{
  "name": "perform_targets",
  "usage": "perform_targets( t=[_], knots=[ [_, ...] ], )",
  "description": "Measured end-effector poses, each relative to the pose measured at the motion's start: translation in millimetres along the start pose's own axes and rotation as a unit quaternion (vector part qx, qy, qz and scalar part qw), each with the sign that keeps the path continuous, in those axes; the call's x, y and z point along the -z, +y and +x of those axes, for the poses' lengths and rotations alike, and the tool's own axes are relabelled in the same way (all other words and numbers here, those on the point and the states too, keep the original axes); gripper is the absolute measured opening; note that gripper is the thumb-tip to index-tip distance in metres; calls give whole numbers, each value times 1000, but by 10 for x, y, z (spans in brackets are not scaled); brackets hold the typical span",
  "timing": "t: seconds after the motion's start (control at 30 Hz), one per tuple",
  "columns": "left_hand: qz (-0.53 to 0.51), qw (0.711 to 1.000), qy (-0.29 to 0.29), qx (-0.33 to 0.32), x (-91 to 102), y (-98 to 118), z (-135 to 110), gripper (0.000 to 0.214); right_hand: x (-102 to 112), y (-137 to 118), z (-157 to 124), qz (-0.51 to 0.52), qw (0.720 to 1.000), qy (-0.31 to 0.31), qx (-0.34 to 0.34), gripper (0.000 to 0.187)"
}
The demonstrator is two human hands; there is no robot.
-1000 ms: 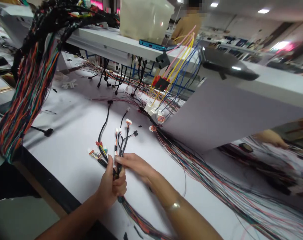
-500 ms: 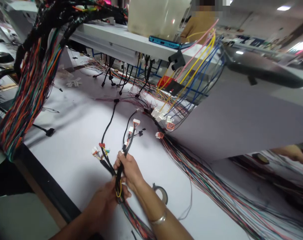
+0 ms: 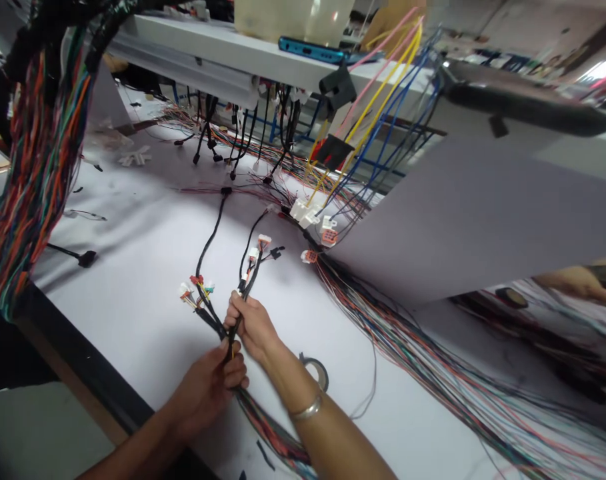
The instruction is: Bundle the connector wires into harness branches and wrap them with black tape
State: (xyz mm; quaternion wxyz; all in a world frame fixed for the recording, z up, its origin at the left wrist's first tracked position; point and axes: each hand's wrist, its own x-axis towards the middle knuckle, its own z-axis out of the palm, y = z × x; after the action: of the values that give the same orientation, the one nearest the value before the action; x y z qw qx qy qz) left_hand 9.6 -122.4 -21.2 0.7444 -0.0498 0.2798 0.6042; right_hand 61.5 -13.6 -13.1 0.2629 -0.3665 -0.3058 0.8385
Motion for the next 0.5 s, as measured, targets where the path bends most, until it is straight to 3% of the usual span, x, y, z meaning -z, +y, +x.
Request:
perform_targets(
  t=[0.07, 0.17, 0.3, 0.37, 0.5],
  knots=[
    [-13, 1000, 2, 2, -2, -16, 10, 30, 22, -23, -73, -37, 999, 12, 19, 36],
    [-11, 1000, 5, -3, 18, -48, 24, 32, 93, -109, -296, -236, 969, 23, 69, 35],
    [7, 1000, 23, -4, 38, -56, 25, 32, 324, -339, -779, -500, 853, 16, 150, 28],
    [14, 999, 30, 1, 33, -46, 22, 33, 509, -436, -1042, -585, 791, 55, 173, 30],
    [24, 999, 37, 5, 11, -24, 16, 32, 881, -372, -1394, -752, 620, 161, 155, 36]
  ],
)
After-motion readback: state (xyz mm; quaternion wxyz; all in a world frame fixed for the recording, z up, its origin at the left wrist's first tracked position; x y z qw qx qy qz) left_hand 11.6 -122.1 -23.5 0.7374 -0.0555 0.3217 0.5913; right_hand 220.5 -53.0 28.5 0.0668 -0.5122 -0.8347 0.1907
